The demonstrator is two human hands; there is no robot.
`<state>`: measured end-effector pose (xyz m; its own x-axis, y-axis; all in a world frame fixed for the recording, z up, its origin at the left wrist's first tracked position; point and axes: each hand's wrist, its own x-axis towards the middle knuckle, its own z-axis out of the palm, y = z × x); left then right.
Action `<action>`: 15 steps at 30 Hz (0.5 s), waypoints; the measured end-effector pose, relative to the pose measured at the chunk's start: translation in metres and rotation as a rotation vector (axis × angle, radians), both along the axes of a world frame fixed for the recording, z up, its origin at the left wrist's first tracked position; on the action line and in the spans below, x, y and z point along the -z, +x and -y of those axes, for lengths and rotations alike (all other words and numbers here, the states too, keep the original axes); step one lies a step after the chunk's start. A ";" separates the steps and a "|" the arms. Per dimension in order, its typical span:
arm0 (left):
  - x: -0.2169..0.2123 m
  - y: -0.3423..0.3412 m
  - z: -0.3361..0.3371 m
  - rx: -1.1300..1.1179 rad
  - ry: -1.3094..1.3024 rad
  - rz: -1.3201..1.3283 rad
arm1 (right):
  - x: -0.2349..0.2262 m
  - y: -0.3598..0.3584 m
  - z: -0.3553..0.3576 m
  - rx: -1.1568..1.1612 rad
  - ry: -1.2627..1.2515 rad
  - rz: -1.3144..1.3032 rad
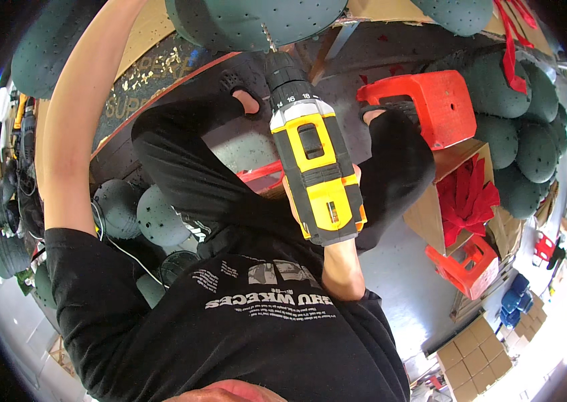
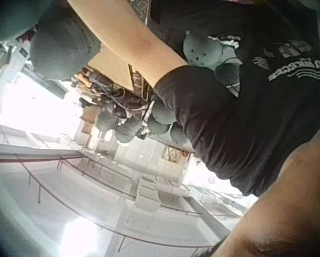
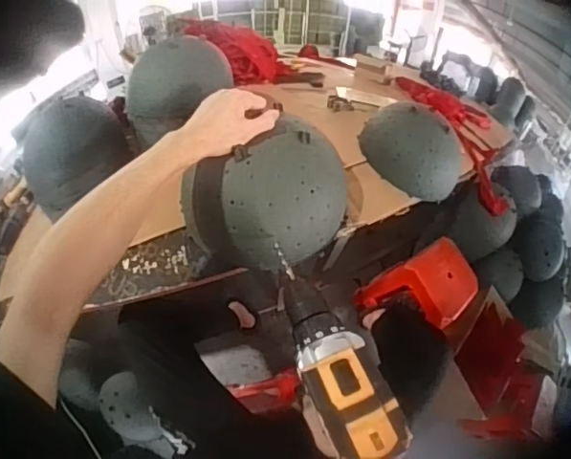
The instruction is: Using a power drill to create holes in green dome-shaped plastic objects.
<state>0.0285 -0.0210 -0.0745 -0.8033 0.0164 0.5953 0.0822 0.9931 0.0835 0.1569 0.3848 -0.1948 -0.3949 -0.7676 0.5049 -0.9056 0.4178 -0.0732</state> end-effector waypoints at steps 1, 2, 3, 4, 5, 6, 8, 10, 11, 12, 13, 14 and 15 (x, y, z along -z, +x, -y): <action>0.000 0.000 0.000 0.015 -0.009 -0.012 | 0.001 0.000 0.000 0.002 -0.027 0.054; 0.000 0.000 0.000 0.014 -0.006 -0.013 | 0.003 0.000 0.001 0.004 -0.055 0.109; 0.000 0.000 0.000 0.004 0.002 -0.003 | 0.003 -0.001 0.002 0.005 -0.084 0.164; -0.001 0.000 -0.002 -0.004 0.011 0.007 | -0.002 0.000 0.007 0.035 -0.133 0.192; -0.001 0.000 -0.003 -0.005 0.014 0.007 | -0.003 0.000 0.009 0.035 -0.130 0.191; -0.002 0.001 -0.004 -0.019 0.026 0.028 | -0.005 0.000 0.010 0.048 -0.191 0.340; -0.004 0.002 -0.009 -0.033 0.041 0.049 | -0.006 0.000 0.013 0.074 -0.313 0.638; -0.005 0.003 -0.011 -0.047 0.113 0.101 | -0.007 0.000 0.014 0.102 -0.432 0.937; -0.003 0.002 -0.007 -0.048 0.118 0.101 | -0.009 0.001 0.014 0.117 -0.490 1.087; 0.000 0.000 -0.003 -0.020 0.067 0.061 | -0.010 0.001 0.014 0.134 -0.548 1.237; 0.001 -0.001 0.000 0.007 0.014 0.019 | -0.012 0.000 0.016 0.149 -0.607 1.386; 0.004 -0.002 0.003 0.006 0.019 0.019 | -0.015 0.000 0.017 0.151 -0.602 1.385; 0.006 -0.003 0.007 0.011 0.001 0.008 | -0.019 0.000 0.019 0.137 -0.609 1.400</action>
<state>0.0254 -0.0275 -0.0803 -0.8078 0.0246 0.5890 0.0920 0.9922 0.0847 0.1570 0.3660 -0.1758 -0.8551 -0.5074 -0.1061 0.0753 0.0808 -0.9939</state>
